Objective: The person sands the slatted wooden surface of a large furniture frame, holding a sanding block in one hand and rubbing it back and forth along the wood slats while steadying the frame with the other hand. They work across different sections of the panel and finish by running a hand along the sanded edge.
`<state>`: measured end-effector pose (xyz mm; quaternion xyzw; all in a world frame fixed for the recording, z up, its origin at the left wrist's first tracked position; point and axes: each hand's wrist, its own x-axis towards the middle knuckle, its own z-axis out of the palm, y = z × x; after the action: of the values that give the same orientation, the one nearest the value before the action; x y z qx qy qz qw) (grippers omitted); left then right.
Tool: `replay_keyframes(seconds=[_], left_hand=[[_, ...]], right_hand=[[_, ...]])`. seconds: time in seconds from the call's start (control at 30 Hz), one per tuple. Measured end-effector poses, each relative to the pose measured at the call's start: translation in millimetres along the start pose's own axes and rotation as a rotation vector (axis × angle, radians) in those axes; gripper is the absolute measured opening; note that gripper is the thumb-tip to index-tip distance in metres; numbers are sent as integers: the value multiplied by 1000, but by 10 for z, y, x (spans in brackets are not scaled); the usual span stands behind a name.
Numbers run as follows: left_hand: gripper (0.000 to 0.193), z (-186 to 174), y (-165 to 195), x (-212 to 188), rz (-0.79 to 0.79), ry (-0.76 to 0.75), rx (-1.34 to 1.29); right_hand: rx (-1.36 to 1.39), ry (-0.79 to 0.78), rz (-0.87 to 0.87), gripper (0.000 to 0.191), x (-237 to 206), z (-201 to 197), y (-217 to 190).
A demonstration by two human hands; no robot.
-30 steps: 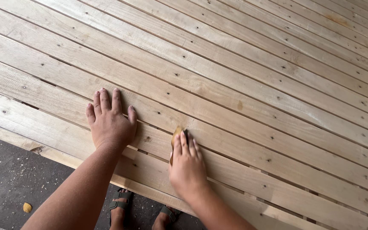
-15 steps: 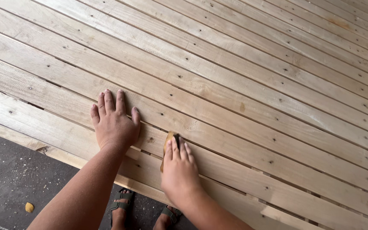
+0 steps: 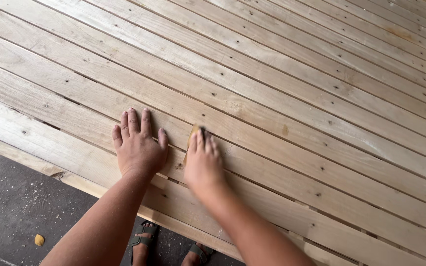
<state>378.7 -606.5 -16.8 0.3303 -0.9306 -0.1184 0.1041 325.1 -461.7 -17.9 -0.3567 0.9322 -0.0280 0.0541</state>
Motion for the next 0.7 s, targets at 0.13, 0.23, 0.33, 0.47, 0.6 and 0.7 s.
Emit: replay_keyframes(seconds=[0.13,0.23,0.33,0.47,0.6,0.7], left_hand=[[71,38,-17,-13,-8,-13,-2],[71,48,-19,-7,-9,-24,12],[72,36,-11,7,-12,-42,25],[72,17,-1,12,-11,-52,38],[71,24,-4,6,-22,-54,37],[72,36,-15,9,-11,-38,24]], right_hand=[[-15,-197,-173,62,-780,9,-185],[62,-225,-197,63,-685,-90,-87],[23,-358,15,74,-90,-301,130],[-60,-254,275,57,488,-662,523],[44,-197,247,59,260,-748,395],[117,-323,69,62,-221,-598,19]])
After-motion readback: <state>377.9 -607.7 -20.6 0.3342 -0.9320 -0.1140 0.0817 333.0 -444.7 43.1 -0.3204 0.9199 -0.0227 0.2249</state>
